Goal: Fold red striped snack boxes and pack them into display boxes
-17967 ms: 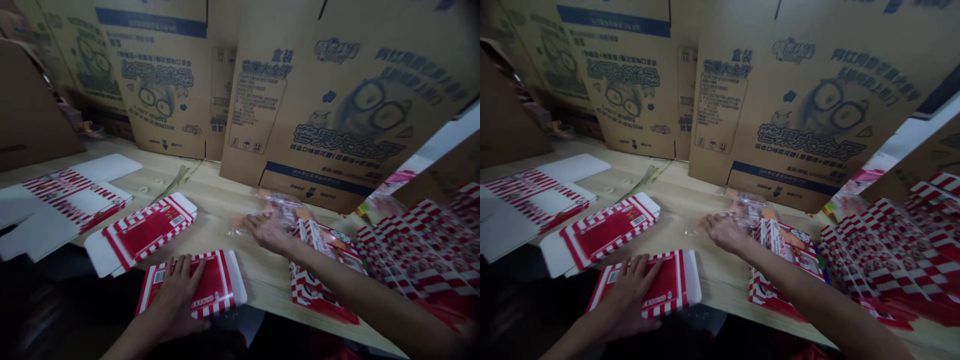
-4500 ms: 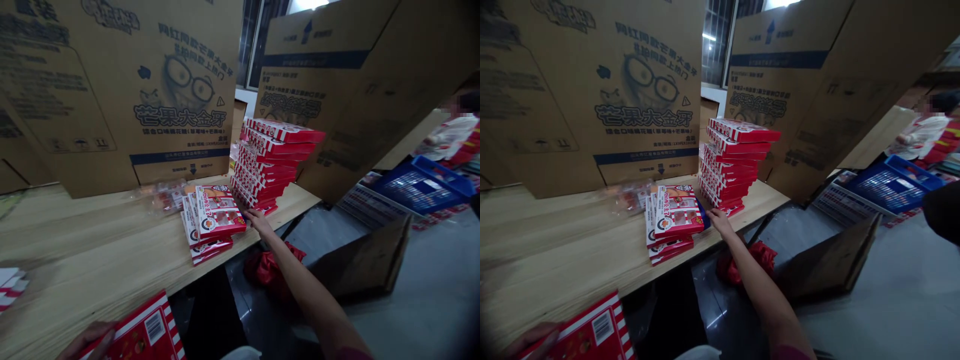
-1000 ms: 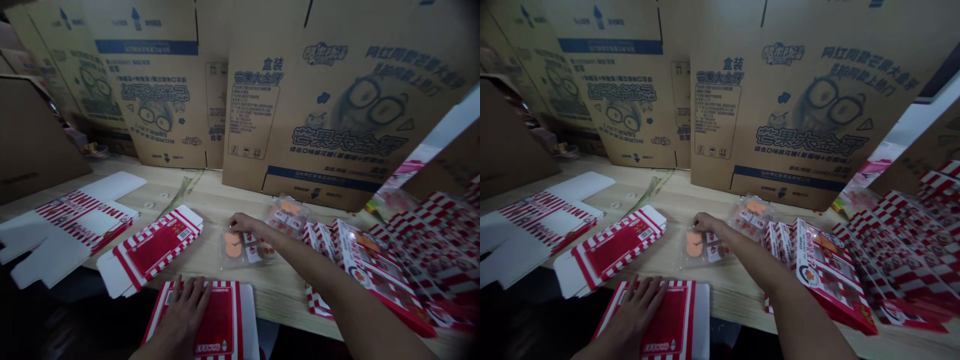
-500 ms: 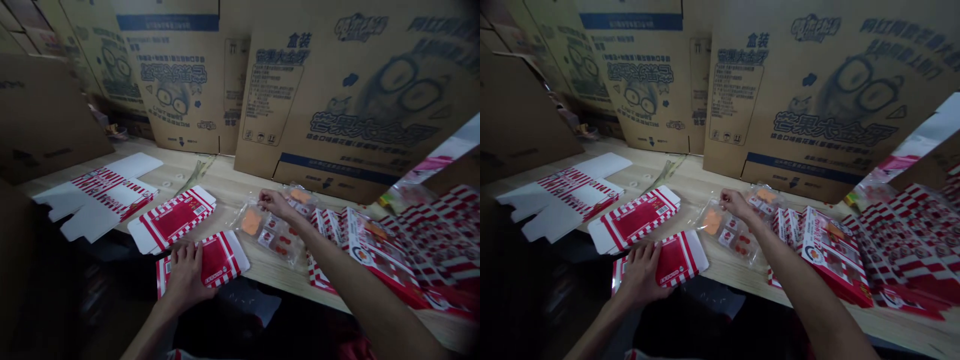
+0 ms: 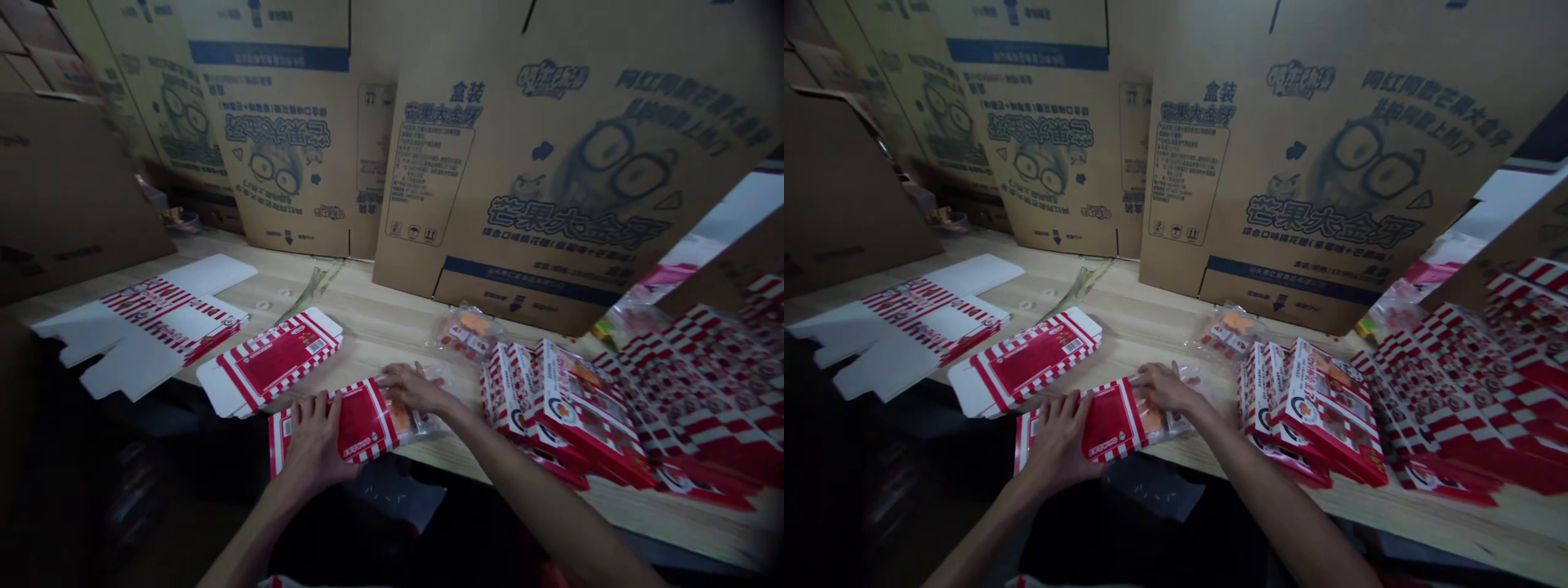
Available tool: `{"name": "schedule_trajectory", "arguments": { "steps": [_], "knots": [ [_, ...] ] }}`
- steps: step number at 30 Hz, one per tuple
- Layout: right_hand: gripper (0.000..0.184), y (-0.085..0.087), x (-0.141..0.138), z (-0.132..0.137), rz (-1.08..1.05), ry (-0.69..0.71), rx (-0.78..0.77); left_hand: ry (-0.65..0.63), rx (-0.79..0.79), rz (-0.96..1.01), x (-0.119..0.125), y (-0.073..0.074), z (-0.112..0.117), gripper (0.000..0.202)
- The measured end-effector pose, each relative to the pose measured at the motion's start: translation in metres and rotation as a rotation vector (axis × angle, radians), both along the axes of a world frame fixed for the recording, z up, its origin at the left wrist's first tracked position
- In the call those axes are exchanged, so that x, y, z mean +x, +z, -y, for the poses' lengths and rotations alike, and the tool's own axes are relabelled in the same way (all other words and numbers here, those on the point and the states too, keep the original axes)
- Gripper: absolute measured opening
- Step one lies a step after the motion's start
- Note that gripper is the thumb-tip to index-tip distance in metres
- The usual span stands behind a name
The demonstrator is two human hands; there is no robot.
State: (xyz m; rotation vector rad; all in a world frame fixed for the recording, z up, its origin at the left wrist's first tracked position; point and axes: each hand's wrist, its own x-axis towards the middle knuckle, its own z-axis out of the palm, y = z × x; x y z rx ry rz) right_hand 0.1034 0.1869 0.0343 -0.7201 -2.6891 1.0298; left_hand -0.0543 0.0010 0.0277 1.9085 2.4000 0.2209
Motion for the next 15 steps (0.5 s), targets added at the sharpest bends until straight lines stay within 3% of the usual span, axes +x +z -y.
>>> {"name": "schedule_trajectory", "arguments": {
  "steps": [5, 9, 11, 13, 15],
  "knots": [
    [0.033, -0.012, 0.007, 0.008, -0.040, -0.273, 0.015, -0.008, -0.088, 0.010, -0.005, 0.001, -0.004, 0.111],
    [0.044, -0.017, 0.048, 0.005, -0.146, -0.731, 0.080, -0.039, -0.111, -0.007, -0.010, -0.002, -0.004, 0.113],
    [0.046, -0.018, 0.065, 0.011, -0.195, -0.884, 0.056, -0.047, -0.117, -0.013, -0.009, -0.003, -0.005, 0.112],
    [0.045, -0.019, 0.068, 0.025, -0.231, -0.879, -0.055, -0.059, -0.118, -0.013, -0.005, -0.003, -0.008, 0.110],
    [0.044, -0.020, 0.057, 0.042, -0.284, -0.759, -0.243, -0.070, -0.107, -0.018, 0.000, -0.003, -0.011, 0.108]
  ]
}}
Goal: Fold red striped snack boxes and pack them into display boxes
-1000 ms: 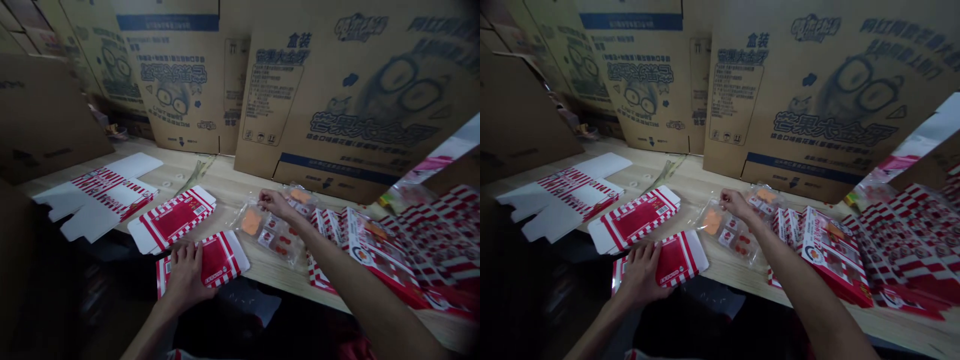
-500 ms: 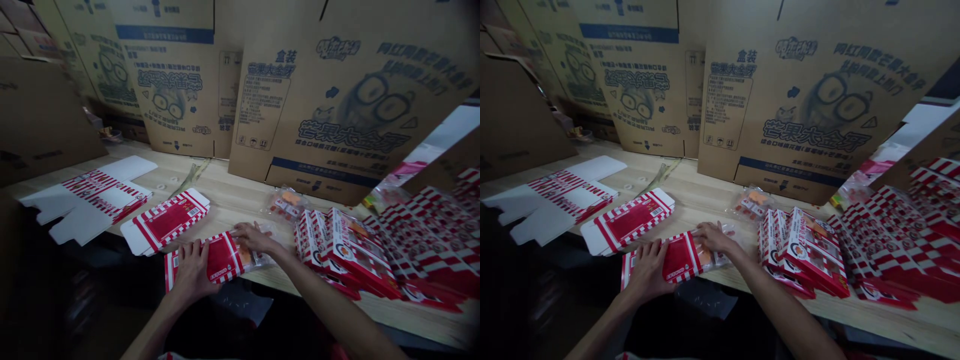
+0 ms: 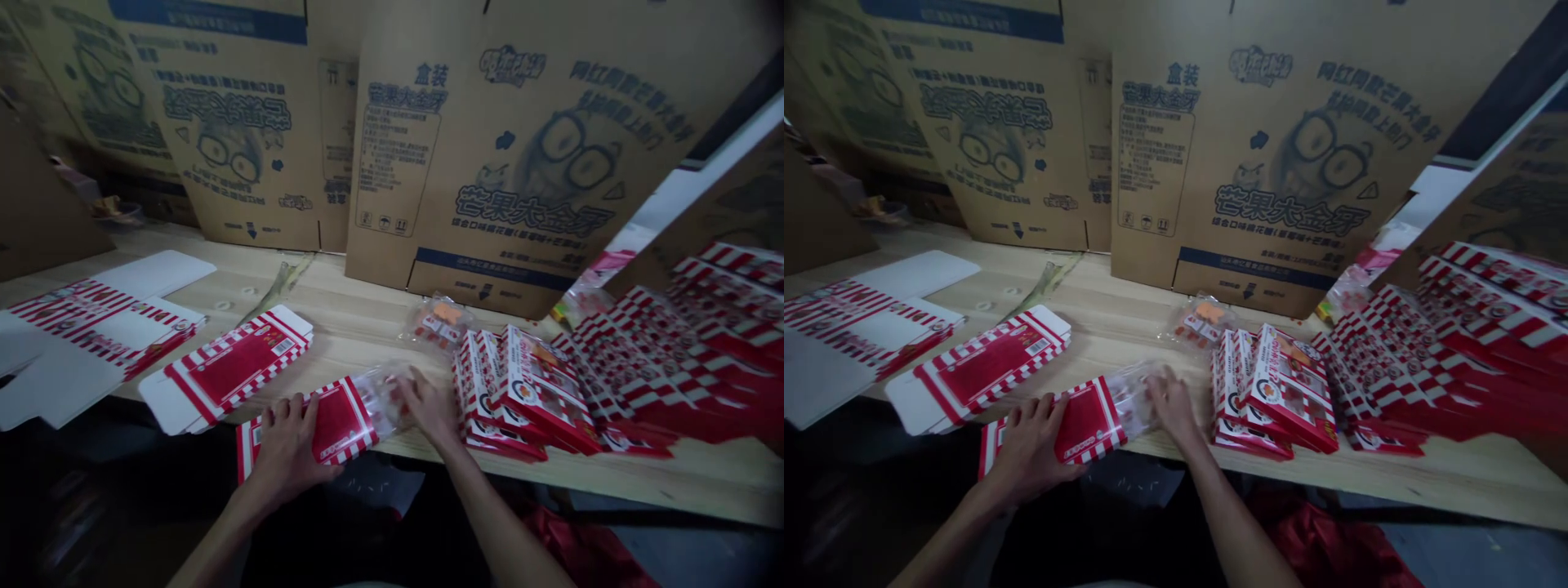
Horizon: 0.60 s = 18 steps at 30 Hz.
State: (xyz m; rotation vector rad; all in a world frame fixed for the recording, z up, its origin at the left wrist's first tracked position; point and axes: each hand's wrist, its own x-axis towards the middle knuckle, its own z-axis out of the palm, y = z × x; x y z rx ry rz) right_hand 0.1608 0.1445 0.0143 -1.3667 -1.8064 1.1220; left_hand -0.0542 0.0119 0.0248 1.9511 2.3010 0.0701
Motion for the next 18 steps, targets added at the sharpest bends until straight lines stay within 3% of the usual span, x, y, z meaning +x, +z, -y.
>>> {"name": "schedule_trajectory", "arguments": {
  "steps": [2, 4, 8, 9, 11, 13, 18],
  "knots": [
    [0.048, 0.001, -0.016, 0.018, -0.169, 0.184, -0.147, -0.002, 0.022, -0.001, 0.005, 0.000, -0.002, 0.107],
    [0.051, 0.003, -0.026, 0.035, -0.325, 0.208, -0.200, 0.017, 0.057, 0.008, 0.010, 0.000, -0.002, 0.105],
    [0.039, 0.004, -0.020, 0.066, -0.437, -0.228, 0.085, 0.160, 0.189, 0.050, 0.023, 0.005, 0.005, 0.104],
    [0.040, 0.003, -0.017, 0.072, -0.469, -0.270, 0.100, 0.203, 0.219, 0.074, 0.028, 0.006, 0.008, 0.105],
    [0.044, -0.002, -0.009, 0.082, -0.572, -0.251, -0.012, 0.250, 0.257, 0.171, 0.040, 0.006, 0.014, 0.107],
    [0.044, -0.004, -0.002, 0.087, -0.664, -0.226, -0.154, 0.219, 0.294, 0.372, 0.049, 0.001, 0.021, 0.099],
    [0.045, 0.001, 0.024, 0.089, -0.741, -0.082, -0.369, 0.086, 0.319, 1.135, 0.051, -0.016, 0.033, 0.068]
  ]
}}
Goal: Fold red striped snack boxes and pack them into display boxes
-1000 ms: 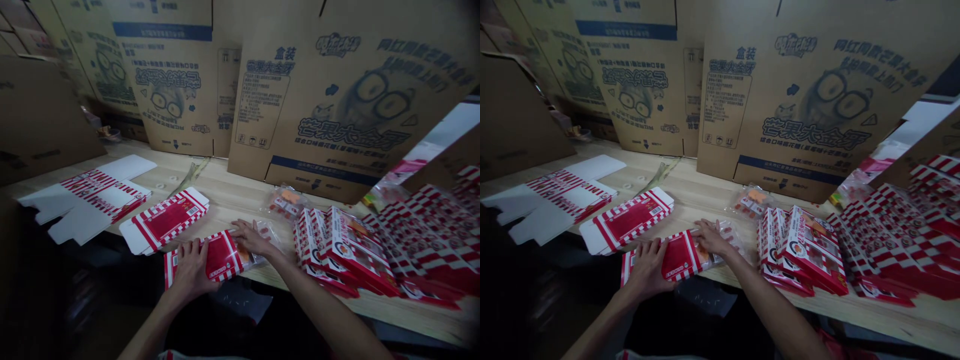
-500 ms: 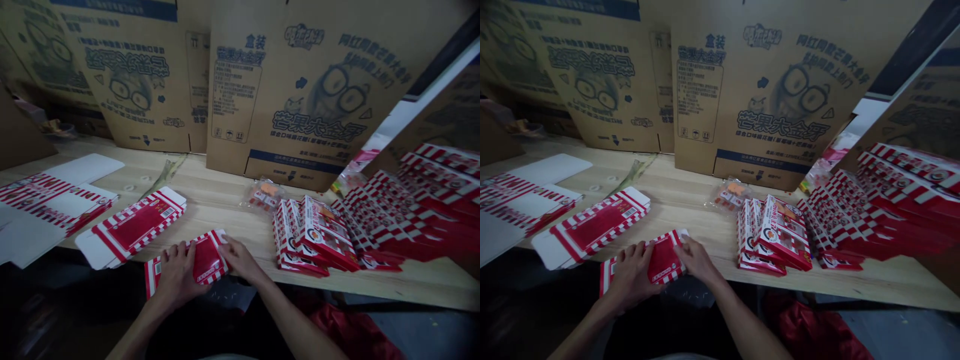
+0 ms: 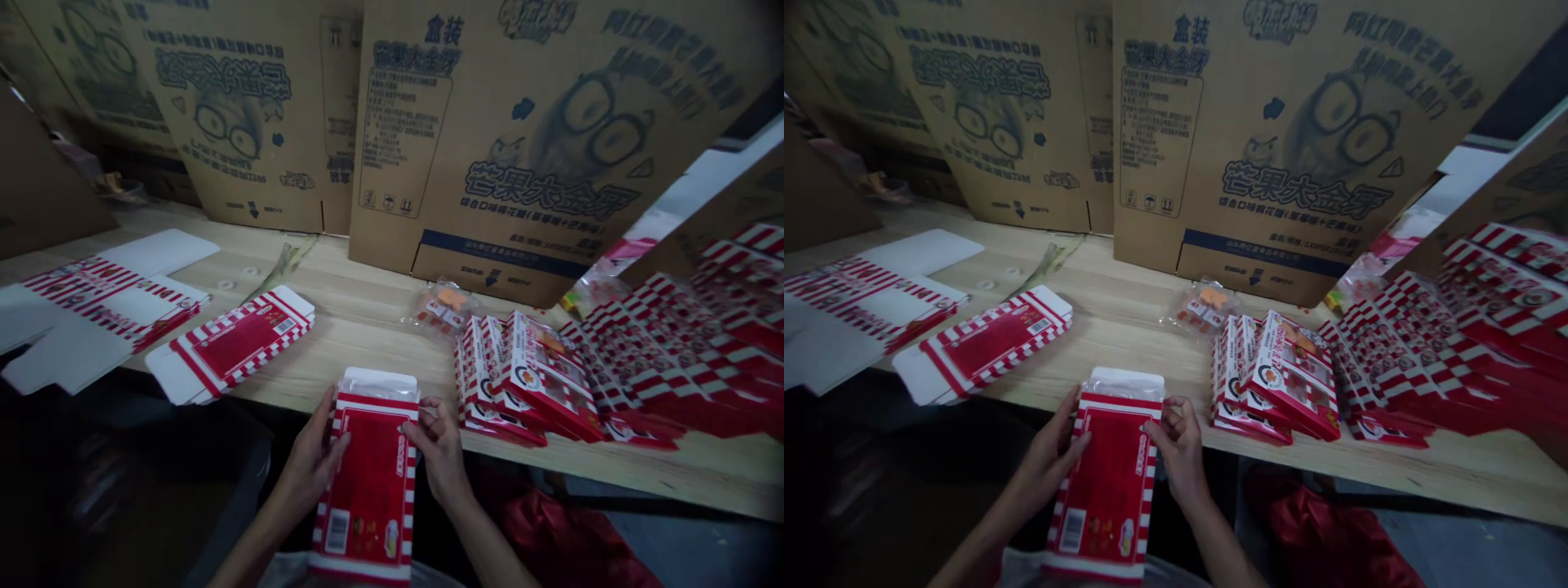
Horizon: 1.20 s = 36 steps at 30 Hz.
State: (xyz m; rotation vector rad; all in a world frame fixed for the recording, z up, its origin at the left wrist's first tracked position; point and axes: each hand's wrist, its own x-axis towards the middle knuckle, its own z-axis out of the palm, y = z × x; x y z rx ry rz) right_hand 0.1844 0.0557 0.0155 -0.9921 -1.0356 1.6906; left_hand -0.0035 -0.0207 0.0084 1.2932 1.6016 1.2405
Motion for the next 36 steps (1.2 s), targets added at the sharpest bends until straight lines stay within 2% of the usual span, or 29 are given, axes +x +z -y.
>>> {"name": "schedule_trajectory", "arguments": {
  "steps": [3, 8, 11, 13, 15, 17, 21, 23, 25, 28, 31, 33, 36],
  "knots": [
    [0.048, -0.004, 0.015, 0.007, 0.011, 0.049, -0.007, -0.048, -0.036, 0.260, -0.001, -0.003, 0.007, 0.068],
    [0.049, -0.022, 0.031, 0.019, 0.185, 0.081, 0.107, -0.107, -0.105, 0.489, 0.007, -0.004, 0.018, 0.064],
    [0.032, -0.026, 0.037, 0.018, 0.377, 0.105, 0.288, -0.154, -0.136, 0.457, 0.012, -0.008, 0.019, 0.052],
    [0.017, -0.025, 0.039, 0.016, 0.474, 0.134, 0.398, -0.120, -0.122, 0.341, 0.015, -0.011, 0.014, 0.035],
    [0.015, -0.021, 0.037, 0.012, 0.492, 0.160, 0.438, -0.049, -0.074, 0.254, 0.017, -0.012, 0.008, 0.023],
    [0.018, -0.014, 0.032, 0.009, 0.440, 0.140, 0.378, 0.012, -0.026, 0.289, 0.019, -0.010, 0.002, 0.022],
    [0.030, 0.000, 0.020, 0.006, 0.216, 0.040, 0.109, 0.119, -0.086, 0.577, 0.018, -0.002, -0.005, 0.032],
    [0.039, 0.005, 0.016, 0.004, 0.137, 0.083, 0.007, 0.157, -0.113, 0.681, 0.016, 0.002, -0.006, 0.038],
    [0.032, 0.007, 0.015, 0.002, 0.128, 0.169, -0.039, 0.109, -0.121, 0.739, 0.011, 0.005, -0.007, 0.043],
    [0.018, 0.003, 0.017, 0.000, 0.199, 0.197, 0.048, -0.049, -0.170, 0.687, 0.002, 0.006, -0.007, 0.038],
    [0.011, -0.001, 0.022, 0.000, 0.295, 0.191, 0.224, -0.095, -0.127, 0.467, -0.003, 0.007, -0.004, 0.024],
    [0.013, 0.001, 0.026, 0.001, 0.332, 0.228, 0.298, -0.095, -0.054, 0.332, -0.003, 0.010, -0.001, 0.022],
    [0.023, 0.007, 0.029, 0.003, 0.362, 0.258, 0.310, -0.110, -0.024, 0.237, -0.003, 0.017, 0.004, 0.026]
  ]
}}
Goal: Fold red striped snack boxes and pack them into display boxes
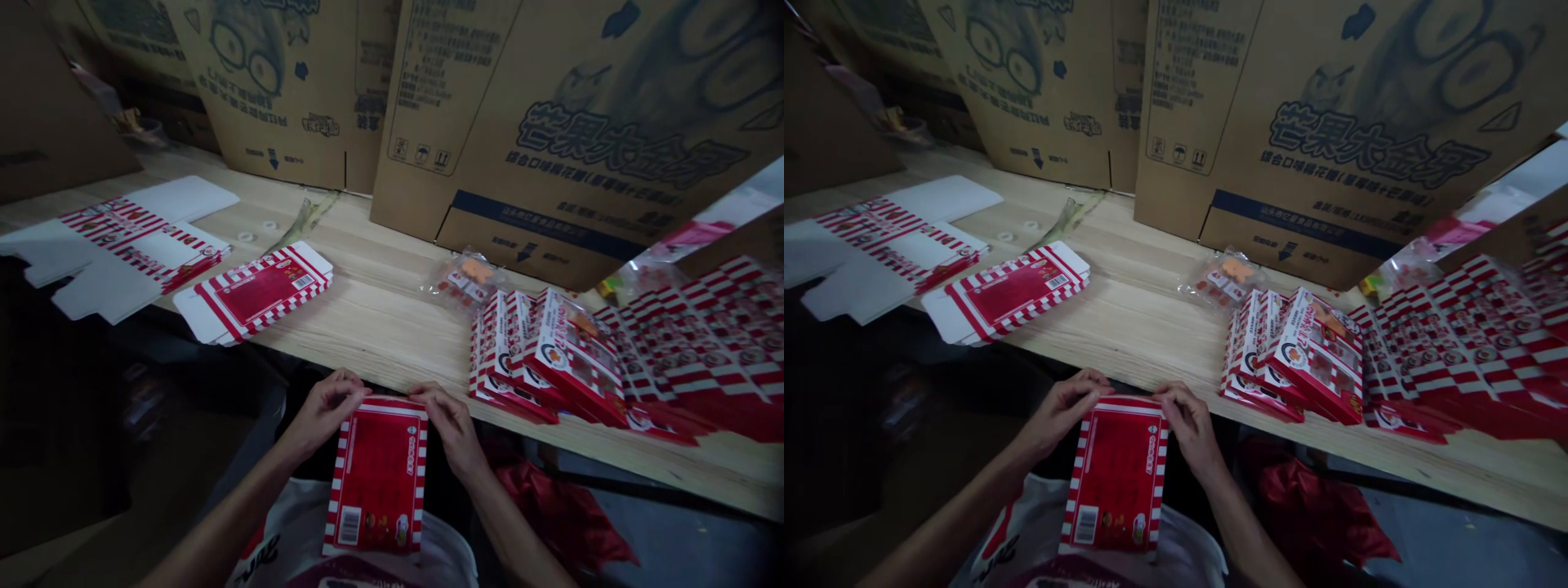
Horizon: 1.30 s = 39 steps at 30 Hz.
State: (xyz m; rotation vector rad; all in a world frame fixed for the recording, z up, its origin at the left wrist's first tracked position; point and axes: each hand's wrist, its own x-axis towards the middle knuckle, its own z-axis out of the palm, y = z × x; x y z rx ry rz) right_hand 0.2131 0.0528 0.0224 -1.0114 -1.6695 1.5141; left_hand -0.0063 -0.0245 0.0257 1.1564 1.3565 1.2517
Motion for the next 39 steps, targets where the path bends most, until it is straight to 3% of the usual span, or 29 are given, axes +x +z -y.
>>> {"name": "schedule_trajectory", "arguments": {
  "steps": [6, 11, 14, 18, 24, 29, 35, 39],
  "knots": [
    [0.015, 0.014, -0.003, -0.008, 0.146, 0.073, 0.019, -0.059, -0.029, -0.073, -0.016, 0.008, -0.005, 0.019],
    [0.018, 0.028, -0.011, -0.025, 0.117, 0.132, -0.053, -0.181, -0.218, 0.208, -0.030, 0.019, -0.023, 0.022],
    [0.020, 0.033, -0.014, -0.029, 0.093, 0.153, -0.078, -0.228, -0.234, 0.247, -0.032, 0.022, -0.028, 0.022],
    [0.020, 0.034, -0.014, -0.030, 0.095, 0.167, -0.064, -0.285, -0.199, 0.157, -0.036, 0.019, -0.035, 0.017],
    [0.020, 0.035, -0.010, -0.032, 0.130, 0.217, -0.012, -0.510, -0.090, -0.137, -0.044, 0.026, -0.045, 0.016],
    [0.020, 0.036, -0.005, -0.028, 0.172, 0.206, 0.067, -0.488, 0.121, -0.410, -0.038, 0.036, -0.040, 0.019],
    [0.021, 0.038, -0.006, -0.041, 0.245, 0.278, 0.071, -0.627, -0.051, -0.303, -0.044, 0.036, -0.058, 0.017],
    [0.021, 0.039, -0.003, -0.042, 0.262, 0.256, 0.140, -0.617, 0.056, -0.388, -0.042, 0.042, -0.059, 0.020]
  ]
}}
